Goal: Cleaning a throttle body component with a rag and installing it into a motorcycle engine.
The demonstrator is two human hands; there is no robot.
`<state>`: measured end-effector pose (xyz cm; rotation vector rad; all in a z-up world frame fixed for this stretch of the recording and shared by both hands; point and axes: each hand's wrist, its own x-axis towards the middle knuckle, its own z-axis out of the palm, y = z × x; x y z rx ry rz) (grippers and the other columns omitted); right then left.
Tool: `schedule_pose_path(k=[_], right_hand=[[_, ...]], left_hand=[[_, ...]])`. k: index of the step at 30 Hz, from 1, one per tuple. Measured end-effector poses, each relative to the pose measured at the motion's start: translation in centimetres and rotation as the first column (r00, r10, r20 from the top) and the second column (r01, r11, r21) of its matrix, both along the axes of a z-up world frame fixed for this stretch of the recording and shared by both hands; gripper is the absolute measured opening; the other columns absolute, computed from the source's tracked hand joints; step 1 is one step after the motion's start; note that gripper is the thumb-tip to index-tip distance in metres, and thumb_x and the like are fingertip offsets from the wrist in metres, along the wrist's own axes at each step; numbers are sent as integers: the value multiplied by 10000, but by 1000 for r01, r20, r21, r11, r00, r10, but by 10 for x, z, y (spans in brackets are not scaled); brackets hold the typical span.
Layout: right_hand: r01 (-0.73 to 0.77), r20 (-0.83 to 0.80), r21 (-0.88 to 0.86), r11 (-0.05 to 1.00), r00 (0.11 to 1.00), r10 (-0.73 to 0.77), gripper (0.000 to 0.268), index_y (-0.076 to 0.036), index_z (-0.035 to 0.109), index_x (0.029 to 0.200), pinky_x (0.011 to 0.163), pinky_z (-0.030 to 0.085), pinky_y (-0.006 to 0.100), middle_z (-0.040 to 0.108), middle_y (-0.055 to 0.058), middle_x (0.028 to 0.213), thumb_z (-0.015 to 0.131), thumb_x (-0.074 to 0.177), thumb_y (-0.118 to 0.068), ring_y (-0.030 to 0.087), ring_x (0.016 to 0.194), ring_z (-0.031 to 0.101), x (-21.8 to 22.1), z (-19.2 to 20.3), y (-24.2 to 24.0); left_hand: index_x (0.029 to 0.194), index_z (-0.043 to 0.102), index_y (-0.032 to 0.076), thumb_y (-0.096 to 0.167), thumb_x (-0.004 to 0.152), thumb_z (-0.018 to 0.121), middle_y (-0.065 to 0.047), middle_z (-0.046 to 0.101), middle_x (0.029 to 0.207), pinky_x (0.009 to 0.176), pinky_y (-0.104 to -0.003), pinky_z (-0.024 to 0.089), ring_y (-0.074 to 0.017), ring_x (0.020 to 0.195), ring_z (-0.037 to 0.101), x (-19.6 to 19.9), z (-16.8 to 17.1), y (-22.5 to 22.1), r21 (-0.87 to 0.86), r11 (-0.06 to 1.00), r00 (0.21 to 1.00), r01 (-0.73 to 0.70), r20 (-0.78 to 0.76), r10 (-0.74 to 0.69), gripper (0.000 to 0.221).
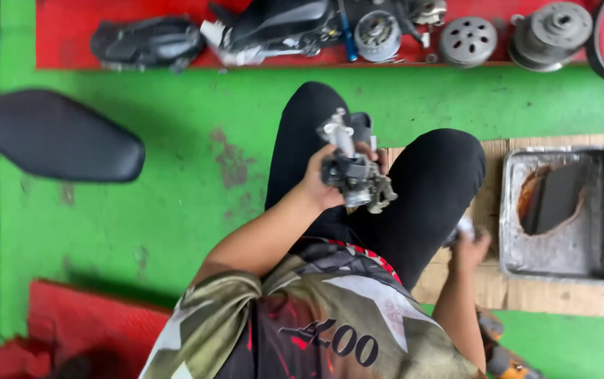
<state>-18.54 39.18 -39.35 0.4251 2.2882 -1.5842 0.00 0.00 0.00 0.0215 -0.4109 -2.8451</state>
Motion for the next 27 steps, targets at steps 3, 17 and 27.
schedule_pose_path(k=[3, 17, 27], right_hand=[[-290, -561, -90, 953, 805, 192, 196, -3, 731, 1064, 930, 507, 400, 624, 199, 979, 688, 887, 68, 293, 964, 611, -61, 142, -27], [-335, -32, -792, 510, 857, 514, 123, -48, 584, 811, 793, 477, 332, 577, 117, 923, 635, 919, -76, 189, 819, 582, 28, 359, -196], [-755, -477, -524, 394, 643, 599, 150, 96, 668, 999, 995, 515, 402, 599, 187, 1033, 677, 863, 160, 247, 986, 610, 42, 392, -233]], left_hand=[[1240, 633, -55, 443, 947, 510, -290, 523, 1297, 1082, -560, 450, -410, 1221, 555, -13, 5, 27, 5, 1000, 985, 18, -173, -17, 591], [1273, 599, -44, 304, 898, 489, -216, 682, 1021, 852, -413, 538, -299, 930, 671, -23, 77, 54, 213, 964, 964, 157, -246, -103, 524], [1160, 605, -9, 296, 844, 503, -142, 684, 915, 824, -377, 530, -252, 898, 671, 16, 60, -5, 229, 973, 983, -37, -166, 77, 450]])
